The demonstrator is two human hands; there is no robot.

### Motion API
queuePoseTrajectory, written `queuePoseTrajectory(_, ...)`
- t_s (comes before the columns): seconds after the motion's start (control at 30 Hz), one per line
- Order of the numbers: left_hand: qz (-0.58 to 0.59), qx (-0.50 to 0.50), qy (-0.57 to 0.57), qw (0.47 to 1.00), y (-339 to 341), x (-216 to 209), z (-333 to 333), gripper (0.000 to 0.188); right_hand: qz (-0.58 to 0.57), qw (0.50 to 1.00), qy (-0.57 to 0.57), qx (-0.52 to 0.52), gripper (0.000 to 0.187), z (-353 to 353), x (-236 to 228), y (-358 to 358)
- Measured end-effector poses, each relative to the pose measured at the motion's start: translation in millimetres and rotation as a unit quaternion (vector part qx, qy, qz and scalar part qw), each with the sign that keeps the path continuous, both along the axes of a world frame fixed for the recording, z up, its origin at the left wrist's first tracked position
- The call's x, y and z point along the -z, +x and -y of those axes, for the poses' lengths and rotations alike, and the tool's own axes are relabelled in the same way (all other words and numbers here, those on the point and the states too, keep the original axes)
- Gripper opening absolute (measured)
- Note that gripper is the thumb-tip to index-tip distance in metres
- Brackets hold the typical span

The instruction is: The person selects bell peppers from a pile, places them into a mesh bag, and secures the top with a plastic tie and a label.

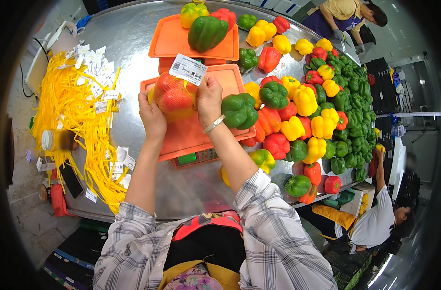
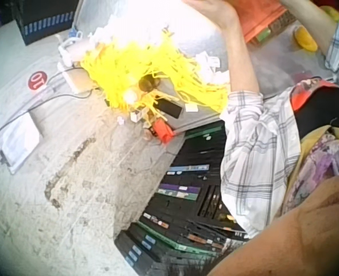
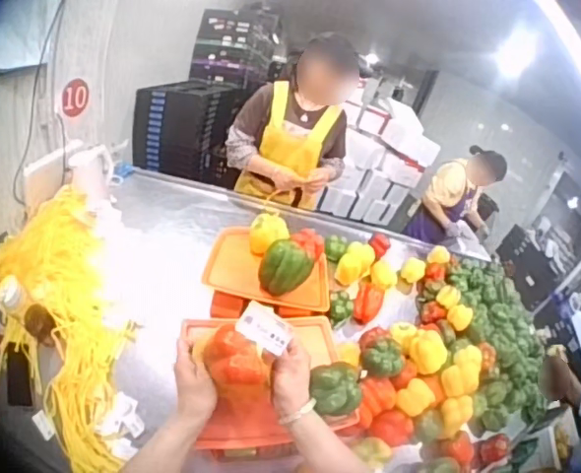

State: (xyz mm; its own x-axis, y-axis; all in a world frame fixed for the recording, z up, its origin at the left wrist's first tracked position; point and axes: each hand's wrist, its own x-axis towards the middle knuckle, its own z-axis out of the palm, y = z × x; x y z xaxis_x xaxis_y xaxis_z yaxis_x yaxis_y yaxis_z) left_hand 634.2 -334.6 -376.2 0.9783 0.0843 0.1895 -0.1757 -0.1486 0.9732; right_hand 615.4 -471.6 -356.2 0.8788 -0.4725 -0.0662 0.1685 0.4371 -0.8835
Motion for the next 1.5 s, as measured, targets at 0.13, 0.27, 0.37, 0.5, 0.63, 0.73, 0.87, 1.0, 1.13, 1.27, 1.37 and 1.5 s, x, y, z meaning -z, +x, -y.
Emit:
queuePoseTrajectory(0.13, 0.007, -0.008, 0.008, 1.000, -1, -5, 0, 0.008, -0.026, 0.999, 0.018, -0.008, 0.021, -2, -3, -5)
queuePoseTrajectory(0.27, -0.013, 0.010, 0.016, 1.000, 1, -2, -3, 0.010, -0.036, 0.998, 0.054, -0.003, 0.019, 1, 3, -1)
queuePoseTrajectory(0.37, -0.034, 0.033, -0.006, 0.999, 6, 3, -4, 0.012, -0.021, 0.994, 0.098, -0.031, 0.017, 8, 10, -2)
queuePoseTrajectory(0.5, -0.073, 0.067, -0.057, 0.993, 12, 5, -9, 0.017, -0.032, 0.984, 0.174, -0.023, 0.016, 1, 0, -8)
queuePoseTrajectory(0.63, -0.062, 0.056, -0.043, 0.996, 13, 9, -8, 0.019, -0.093, 0.994, 0.009, 0.048, 0.017, 4, 44, 1)
queuePoseTrajectory(0.73, -0.072, 0.053, -0.008, 0.996, 14, 9, -6, 0.020, -0.170, 0.929, -0.276, 0.178, 0.019, -5, 57, 1)
queuePoseTrajectory(0.87, -0.067, 0.041, 0.022, 0.997, 12, 8, -8, 0.021, -0.191, 0.908, -0.329, 0.176, 0.019, -13, 36, 3)
queuePoseTrajectory(1.0, -0.027, 0.055, -0.055, 0.997, 4, 12, -1, 0.018, -0.193, 0.929, -0.270, 0.161, 0.020, -4, 37, -3)
queuePoseTrajectory(1.13, -0.037, 0.109, -0.227, 0.967, -10, -32, -1, 0.012, -0.117, 0.952, -0.239, 0.151, 0.015, -1, -11, -15)
queuePoseTrajectory(1.27, -0.049, 0.155, -0.288, 0.944, -36, -92, 39, 0.012, -0.038, 0.951, -0.255, 0.173, 0.011, 42, -66, -40)
queuePoseTrajectory(1.37, -0.057, 0.180, -0.274, 0.943, -46, -93, 86, 0.015, -0.079, 0.964, -0.201, 0.152, 0.015, 83, -94, -77)
queuePoseTrajectory(1.5, -0.106, 0.214, -0.211, 0.948, -54, -71, 126, 0.015, -0.075, 0.932, -0.271, 0.229, 0.016, 135, -41, -87)
